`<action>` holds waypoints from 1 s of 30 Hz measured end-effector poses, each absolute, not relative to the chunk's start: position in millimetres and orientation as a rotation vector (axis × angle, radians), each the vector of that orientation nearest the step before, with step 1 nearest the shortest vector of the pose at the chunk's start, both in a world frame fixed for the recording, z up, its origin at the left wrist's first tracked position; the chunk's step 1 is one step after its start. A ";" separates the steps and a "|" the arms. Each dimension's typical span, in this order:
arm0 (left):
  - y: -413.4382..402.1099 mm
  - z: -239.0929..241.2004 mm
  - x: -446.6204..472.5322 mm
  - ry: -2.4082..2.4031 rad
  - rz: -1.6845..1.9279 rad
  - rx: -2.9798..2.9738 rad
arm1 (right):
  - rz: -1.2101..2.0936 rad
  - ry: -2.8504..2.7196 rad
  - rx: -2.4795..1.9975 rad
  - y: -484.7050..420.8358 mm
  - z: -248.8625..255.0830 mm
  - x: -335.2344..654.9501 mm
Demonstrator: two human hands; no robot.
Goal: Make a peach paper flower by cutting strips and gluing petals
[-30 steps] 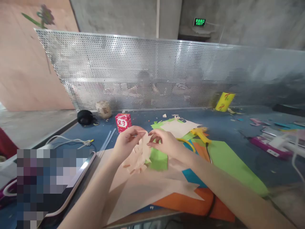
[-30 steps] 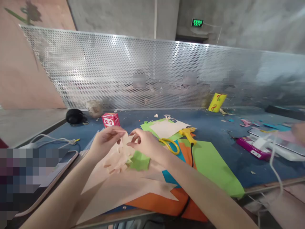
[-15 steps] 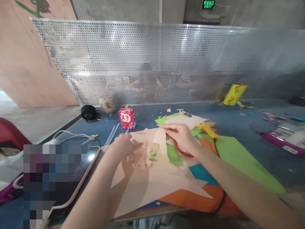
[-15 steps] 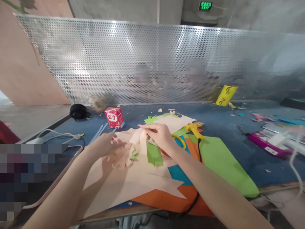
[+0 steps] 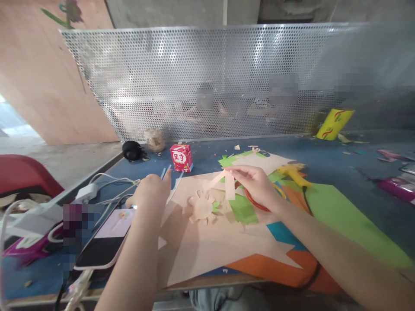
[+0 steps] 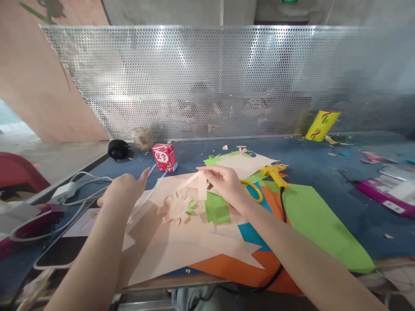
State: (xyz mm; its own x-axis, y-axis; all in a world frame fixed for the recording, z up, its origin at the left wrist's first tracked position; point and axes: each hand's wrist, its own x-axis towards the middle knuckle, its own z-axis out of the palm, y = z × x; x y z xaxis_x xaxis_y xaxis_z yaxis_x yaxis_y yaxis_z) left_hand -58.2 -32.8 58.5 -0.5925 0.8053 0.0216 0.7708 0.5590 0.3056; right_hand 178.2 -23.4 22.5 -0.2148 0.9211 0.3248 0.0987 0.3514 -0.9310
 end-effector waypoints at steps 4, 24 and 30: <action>-32.4 46.6 -39.6 2.577 0.415 1.774 | 0.979 -1.625 -0.952 -22.6 19.9 177.1; -43.4 34.7 -19.8 1.863 0.131 1.895 | 0.687 -1.752 -1.073 -18.8 22.1 181.7; -51.2 36.5 -14.8 1.834 -0.039 1.901 | 0.744 -1.697 -1.001 -15.1 20.2 182.2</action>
